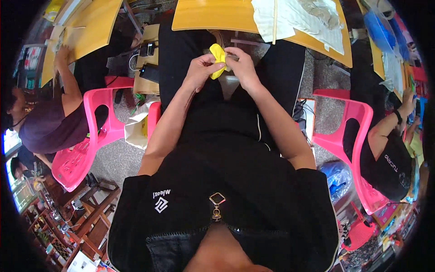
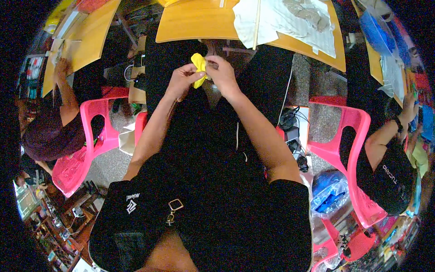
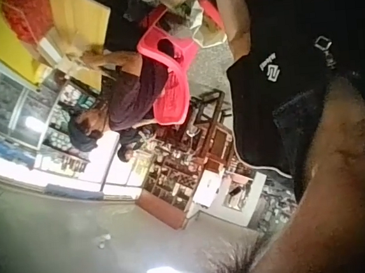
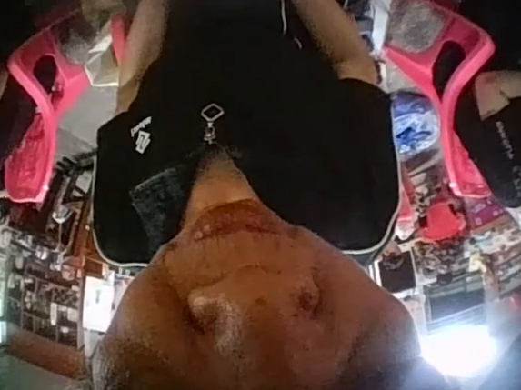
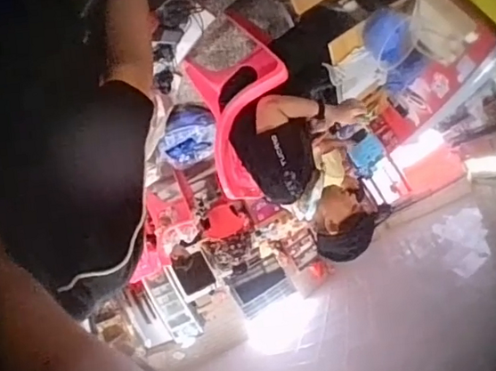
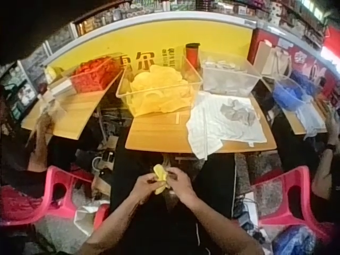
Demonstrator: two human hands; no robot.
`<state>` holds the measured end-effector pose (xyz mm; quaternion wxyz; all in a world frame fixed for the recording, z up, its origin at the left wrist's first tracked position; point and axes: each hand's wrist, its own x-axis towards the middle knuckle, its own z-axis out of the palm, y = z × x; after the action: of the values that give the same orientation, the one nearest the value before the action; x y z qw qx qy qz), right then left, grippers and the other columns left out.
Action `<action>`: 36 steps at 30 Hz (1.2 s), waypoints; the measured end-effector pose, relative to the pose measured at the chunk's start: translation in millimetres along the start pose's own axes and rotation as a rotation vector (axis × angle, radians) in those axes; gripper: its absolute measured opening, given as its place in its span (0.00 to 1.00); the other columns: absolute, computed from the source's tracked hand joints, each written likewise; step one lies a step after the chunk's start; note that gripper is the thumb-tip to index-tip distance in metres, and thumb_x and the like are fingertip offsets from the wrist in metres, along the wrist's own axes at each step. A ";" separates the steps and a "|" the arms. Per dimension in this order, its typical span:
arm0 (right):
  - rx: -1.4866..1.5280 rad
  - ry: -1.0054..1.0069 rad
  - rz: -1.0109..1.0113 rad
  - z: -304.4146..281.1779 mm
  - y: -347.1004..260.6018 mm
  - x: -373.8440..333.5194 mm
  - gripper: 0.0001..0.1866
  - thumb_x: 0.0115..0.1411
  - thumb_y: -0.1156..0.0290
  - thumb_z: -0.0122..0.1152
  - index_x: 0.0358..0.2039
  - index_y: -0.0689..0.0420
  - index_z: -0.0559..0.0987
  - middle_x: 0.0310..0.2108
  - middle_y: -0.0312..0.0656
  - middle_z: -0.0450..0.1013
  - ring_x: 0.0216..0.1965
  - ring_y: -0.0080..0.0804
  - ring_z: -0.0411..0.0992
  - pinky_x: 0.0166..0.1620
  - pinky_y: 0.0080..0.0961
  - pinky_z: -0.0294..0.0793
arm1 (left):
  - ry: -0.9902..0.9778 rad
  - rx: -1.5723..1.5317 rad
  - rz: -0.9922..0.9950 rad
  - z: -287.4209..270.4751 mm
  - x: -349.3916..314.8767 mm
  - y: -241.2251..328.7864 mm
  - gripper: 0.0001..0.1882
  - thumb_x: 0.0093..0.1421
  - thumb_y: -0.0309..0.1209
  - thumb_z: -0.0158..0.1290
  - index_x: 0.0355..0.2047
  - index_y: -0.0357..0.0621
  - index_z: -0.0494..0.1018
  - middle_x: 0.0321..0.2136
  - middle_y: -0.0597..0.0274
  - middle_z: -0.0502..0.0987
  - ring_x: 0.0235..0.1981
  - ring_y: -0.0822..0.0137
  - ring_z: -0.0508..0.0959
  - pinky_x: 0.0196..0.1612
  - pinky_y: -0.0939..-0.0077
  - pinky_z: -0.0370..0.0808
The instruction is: Assembling small yellow paper flags by attaching precut yellow shapes to thin wooden sticks.
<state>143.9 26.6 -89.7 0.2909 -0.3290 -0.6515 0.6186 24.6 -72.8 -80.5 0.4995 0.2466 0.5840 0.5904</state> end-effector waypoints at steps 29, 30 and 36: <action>-0.196 0.089 -0.069 4.4 -19.6 -2.9 0.12 0.51 0.76 0.58 0.39 0.56 0.74 0.37 0.48 0.74 0.41 0.40 0.74 0.44 0.30 0.72 | -0.068 -0.370 -0.118 4.5 -0.9 0.5 0.15 0.58 0.32 0.52 0.44 0.38 0.68 0.34 0.64 0.75 0.34 0.73 0.76 0.38 0.79 0.74; -0.292 0.077 -0.185 6.3 -11.6 -2.8 0.13 0.53 0.78 0.55 0.40 0.57 0.75 0.34 0.43 0.75 0.38 0.31 0.74 0.42 0.24 0.71 | -0.082 -0.456 -0.160 2.0 0.4 -1.1 0.14 0.61 0.34 0.49 0.43 0.38 0.68 0.34 0.63 0.75 0.35 0.72 0.76 0.38 0.79 0.74; -0.545 -0.023 -0.289 5.5 -12.5 -4.4 0.11 0.52 0.75 0.55 0.38 0.55 0.77 0.36 0.46 0.74 0.40 0.42 0.72 0.44 0.31 0.70 | -0.028 -0.416 -0.163 -5.3 5.6 -19.2 0.13 0.61 0.34 0.49 0.39 0.35 0.71 0.32 0.62 0.75 0.31 0.73 0.76 0.34 0.79 0.74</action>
<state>141.5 19.6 -77.5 0.2695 -0.2921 -0.8367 0.3768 23.5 -73.7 -101.2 0.5938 0.0983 0.4607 0.6523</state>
